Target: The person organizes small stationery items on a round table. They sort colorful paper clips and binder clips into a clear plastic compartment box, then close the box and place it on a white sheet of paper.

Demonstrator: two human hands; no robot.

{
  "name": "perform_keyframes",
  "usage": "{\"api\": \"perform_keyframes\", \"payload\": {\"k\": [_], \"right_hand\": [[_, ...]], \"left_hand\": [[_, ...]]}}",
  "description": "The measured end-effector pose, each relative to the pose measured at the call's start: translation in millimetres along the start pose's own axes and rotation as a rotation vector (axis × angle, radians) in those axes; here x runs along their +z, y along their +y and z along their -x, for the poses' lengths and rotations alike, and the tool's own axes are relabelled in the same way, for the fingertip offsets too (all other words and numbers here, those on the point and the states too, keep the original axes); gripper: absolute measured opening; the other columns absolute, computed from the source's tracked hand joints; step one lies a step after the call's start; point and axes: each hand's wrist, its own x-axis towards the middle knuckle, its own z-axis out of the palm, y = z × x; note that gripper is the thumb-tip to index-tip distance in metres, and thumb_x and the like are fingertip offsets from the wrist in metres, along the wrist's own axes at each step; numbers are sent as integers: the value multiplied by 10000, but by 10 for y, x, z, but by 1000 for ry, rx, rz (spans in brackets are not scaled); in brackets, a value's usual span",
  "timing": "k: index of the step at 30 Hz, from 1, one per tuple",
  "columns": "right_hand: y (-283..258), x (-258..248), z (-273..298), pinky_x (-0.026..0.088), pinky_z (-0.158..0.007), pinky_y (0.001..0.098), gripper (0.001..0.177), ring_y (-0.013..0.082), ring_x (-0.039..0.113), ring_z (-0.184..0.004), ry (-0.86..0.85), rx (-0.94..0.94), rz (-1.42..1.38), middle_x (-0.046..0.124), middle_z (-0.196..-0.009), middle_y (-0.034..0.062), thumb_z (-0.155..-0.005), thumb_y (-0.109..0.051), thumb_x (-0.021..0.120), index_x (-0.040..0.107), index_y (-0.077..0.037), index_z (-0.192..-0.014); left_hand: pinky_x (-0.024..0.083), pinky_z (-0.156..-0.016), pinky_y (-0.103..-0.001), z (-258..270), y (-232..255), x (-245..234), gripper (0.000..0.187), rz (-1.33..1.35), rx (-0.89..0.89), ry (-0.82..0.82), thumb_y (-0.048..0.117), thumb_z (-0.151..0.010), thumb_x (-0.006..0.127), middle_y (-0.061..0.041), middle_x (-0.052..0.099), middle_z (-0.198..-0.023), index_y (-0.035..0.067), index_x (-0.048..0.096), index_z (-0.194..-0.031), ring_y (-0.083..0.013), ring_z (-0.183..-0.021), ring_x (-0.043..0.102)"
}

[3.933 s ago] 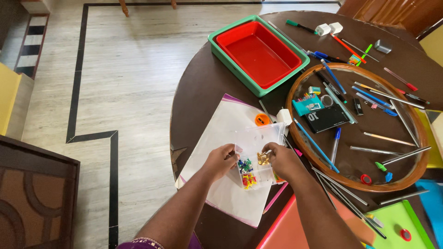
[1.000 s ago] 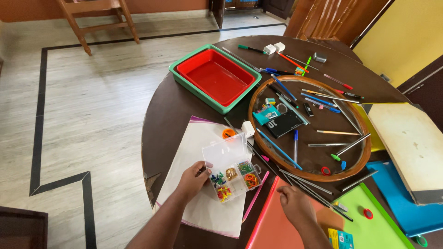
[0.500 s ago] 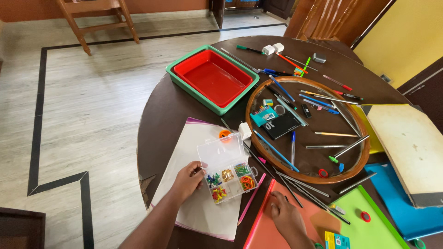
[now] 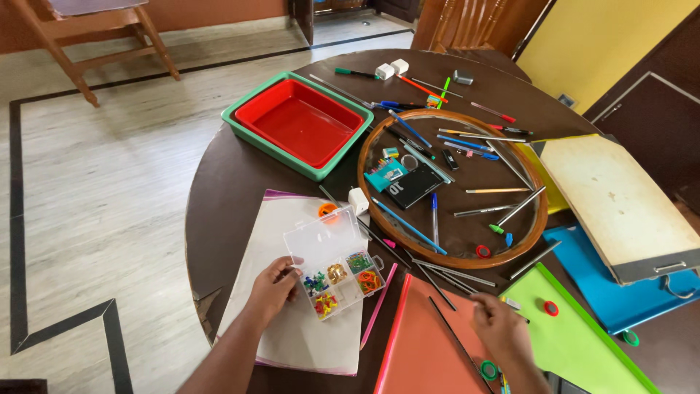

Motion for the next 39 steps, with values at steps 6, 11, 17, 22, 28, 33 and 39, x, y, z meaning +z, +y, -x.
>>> {"api": "perform_keyframes", "payload": {"k": [6, 11, 17, 22, 28, 33, 39], "right_hand": [[1339, -534, -472, 564, -956, 412, 395, 271, 748, -1041, 11, 196, 137, 803, -1119, 76, -897, -378, 709, 740, -244, -1267], [1856, -633, -846, 511, -1009, 466, 612, 308, 645, -1211, 63, 195, 165, 694, -1320, 84, -813, -309, 746, 630, -251, -1411], [1763, -532, -995, 515, -1078, 450, 441, 308, 621, -1281, 36, 160, 353, 655, -1348, 107, -867, -402, 765, 732, -304, -1295], [1580, -500, -923, 540, -1026, 474, 453, 310, 641, -1249, 15, 203, 393, 643, -1366, 78, -880, -373, 732, 671, -282, -1320], [1437, -464, -699, 548, -1021, 459, 434, 308, 653, -1224, -13, 143, 465, 640, -1362, 85, -888, -299, 696, 668, -288, -1321], [1275, -565, -371, 536, -1015, 460, 405, 319, 659, -1187, 35, 160, 299, 676, -1307, 90, -874, -314, 720, 693, -254, -1274], [1079, -749, 195, 586, -899, 405, 453, 264, 759, -922, -3, 200, 28, 734, -1209, 65, -849, -328, 742, 699, -231, -1290]], "left_hand": [[502, -598, -304, 3, 23, -26, 270, -19, -49, 10, 128, -975, 638, -45, 598, -825, 73, 679, -1237, -132, -635, 565], [528, -644, -310, 19, 95, 4, 272, -2, -73, 28, 132, -980, 617, -41, 676, -927, 72, 669, -1240, -139, -697, 593], [547, -672, -314, 2, 100, 18, 296, -12, -80, 46, 144, -980, 613, -55, 701, -978, 80, 674, -1263, -138, -728, 611], [550, -693, -314, -13, 97, 35, 297, -54, -80, 81, 145, -987, 620, -74, 691, -988, 90, 676, -1273, -138, -738, 615], [540, -676, -325, 20, -6, 12, 295, 81, 7, 127, 134, -994, 589, -103, 702, -1011, 54, 624, -1276, -167, -743, 636], [539, -659, -302, 67, -28, 50, 285, 119, 63, 179, 123, -994, 578, -72, 691, -1022, 37, 626, -1262, -158, -730, 643], [352, -459, -252, 173, 52, 100, 258, 236, 134, 295, 148, -962, 620, -14, 576, -858, 160, 594, -1218, -94, -532, 476]]}}
